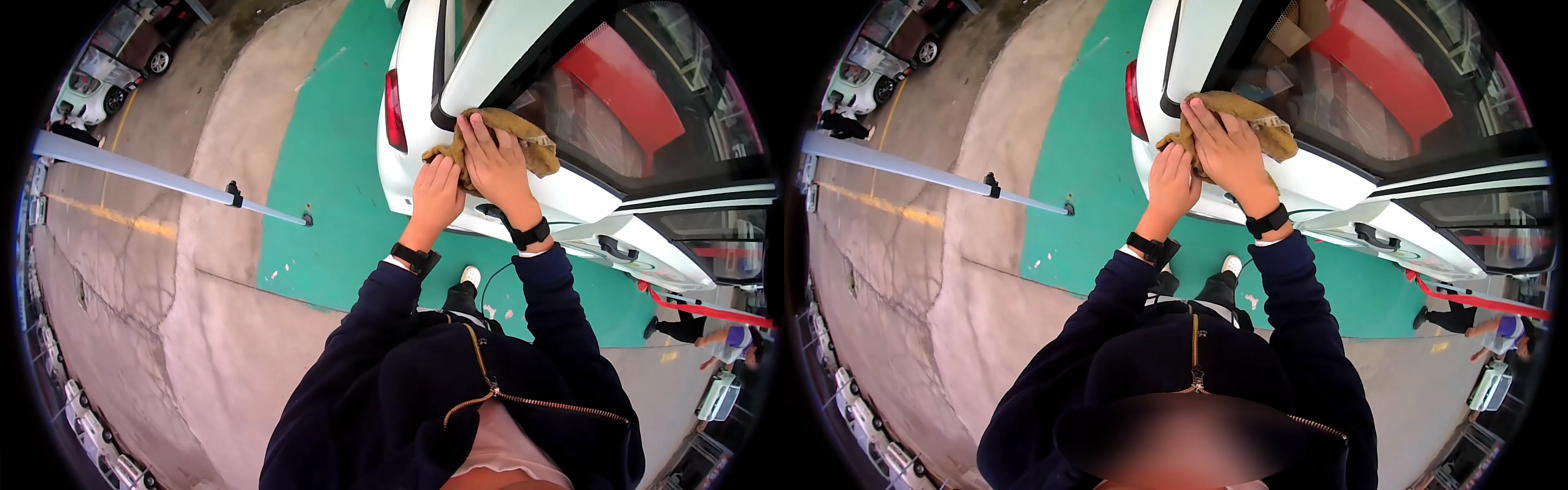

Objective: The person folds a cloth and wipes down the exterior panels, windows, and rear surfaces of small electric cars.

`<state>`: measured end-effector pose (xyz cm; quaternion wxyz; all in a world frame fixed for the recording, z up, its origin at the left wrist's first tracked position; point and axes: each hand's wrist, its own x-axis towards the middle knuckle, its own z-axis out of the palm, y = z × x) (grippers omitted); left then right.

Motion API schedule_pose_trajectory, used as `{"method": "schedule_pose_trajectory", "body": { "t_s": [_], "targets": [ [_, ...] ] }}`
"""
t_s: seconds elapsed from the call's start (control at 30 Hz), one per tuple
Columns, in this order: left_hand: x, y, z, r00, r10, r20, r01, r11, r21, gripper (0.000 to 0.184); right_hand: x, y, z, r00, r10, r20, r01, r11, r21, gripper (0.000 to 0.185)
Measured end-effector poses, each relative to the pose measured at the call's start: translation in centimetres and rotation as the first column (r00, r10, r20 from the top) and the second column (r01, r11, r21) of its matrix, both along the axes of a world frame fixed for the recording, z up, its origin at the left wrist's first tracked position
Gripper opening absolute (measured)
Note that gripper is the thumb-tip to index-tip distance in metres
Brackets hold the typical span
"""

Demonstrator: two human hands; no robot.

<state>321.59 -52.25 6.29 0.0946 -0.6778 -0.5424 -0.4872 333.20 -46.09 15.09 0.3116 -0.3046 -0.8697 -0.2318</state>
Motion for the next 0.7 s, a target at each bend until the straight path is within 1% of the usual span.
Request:
{"method": "schedule_pose_trajectory", "body": {
  "t_s": [0.03, 0.07, 0.1, 0.17, 0.23, 0.27, 0.3, 0.37, 0.4, 0.43, 0.47, 0.53, 0.57, 0.63, 0.7],
  "targets": [
    [0.1, -0.8, -0.6, 0.999, -0.006, 0.051, 0.010, 0.997, -0.078, 0.042, -0.1, -0.6, -0.2, 1.000, -0.005, 0.002, 0.005, 1.000, -0.007, 0.053],
    [0.4, -1.5, -1.1, 0.995, 0.021, 0.099, -0.009, 0.993, -0.118, 0.043, -0.1, -1.0, -0.3, 0.999, 0.015, 0.046, -0.012, 0.999, -0.050, 0.054],
    [0.6, -1.9, -1.4, 0.995, 0.015, 0.100, -0.002, 0.993, -0.122, 0.043, 0.1, -1.2, -0.3, 0.995, 0.036, 0.089, -0.028, 0.996, -0.090, 0.055],
    [1.0, -2.6, -1.8, 0.987, 0.008, 0.159, 0.019, 0.986, -0.168, 0.040, 0.7, -1.4, -0.2, 0.994, 0.037, 0.103, -0.027, 0.995, -0.097, 0.056],
    [1.2, -2.9, -1.1, 0.987, -0.006, 0.162, 0.036, 0.983, -0.179, 0.038, 1.6, -1.3, 0.0, 0.994, 0.082, 0.075, -0.074, 0.991, -0.111, 0.054],
    [1.5, -2.8, -0.6, 0.983, 0.000, 0.181, 0.030, 0.986, -0.167, 0.037, 2.3, -1.3, -0.1, 0.996, 0.066, 0.061, -0.057, 0.988, -0.142, 0.050],
    [1.8, -2.5, -0.1, 0.980, 0.005, 0.199, 0.026, 0.988, -0.152, 0.036, 3.1, -1.5, -0.1, 0.997, 0.054, 0.055, -0.046, 0.989, -0.144, 0.050],
    [2.7, -2.2, 0.8, 0.977, 0.001, 0.215, 0.031, 0.989, -0.147, 0.037, 5.1, -1.8, 0.2, 1.000, 0.002, -0.021, -0.007, 0.977, -0.212, 0.046],
    [3.2, -2.0, 1.7, 0.983, -0.025, 0.183, 0.051, 0.989, -0.136, 0.037, 6.4, -1.9, -0.2, 0.998, -0.052, -0.029, 0.045, 0.978, -0.202, 0.045],
    [3.8, -1.8, 2.5, 0.987, -0.050, 0.150, 0.069, 0.990, -0.125, 0.038, 7.8, -2.0, -0.4, 0.998, -0.057, -0.035, 0.049, 0.979, -0.196, 0.045],
    [4.5, -1.6, 3.3, 0.988, -0.054, 0.144, 0.072, 0.990, -0.122, 0.038, 9.2, -2.2, -0.5, 0.993, -0.107, -0.042, 0.097, 0.978, -0.186, 0.047],
    [5.8, -1.2, 4.6, 0.975, -0.148, 0.168, 0.168, 0.980, -0.111, 0.040, 11.6, -2.7, -0.7, 0.981, -0.186, -0.052, 0.173, 0.968, -0.183, 0.050],
    [6.4, -1.0, 5.1, 0.975, -0.157, 0.155, 0.175, 0.978, -0.110, 0.040, 12.7, -2.8, -0.7, 0.979, -0.194, -0.064, 0.180, 0.967, -0.182, 0.050],
    [8.0, -0.6, 6.0, 0.950, -0.268, 0.159, 0.289, 0.950, -0.122, 0.044, 14.6, -3.3, -0.7, 0.960, -0.264, -0.097, 0.243, 0.952, -0.188, 0.050],
    [9.7, -0.5, 6.5, 0.944, -0.292, 0.153, 0.313, 0.940, -0.135, 0.045, 16.0, -4.2, -0.5, 0.940, -0.317, -0.125, 0.284, 0.932, -0.226, 0.051]
  ]
}}
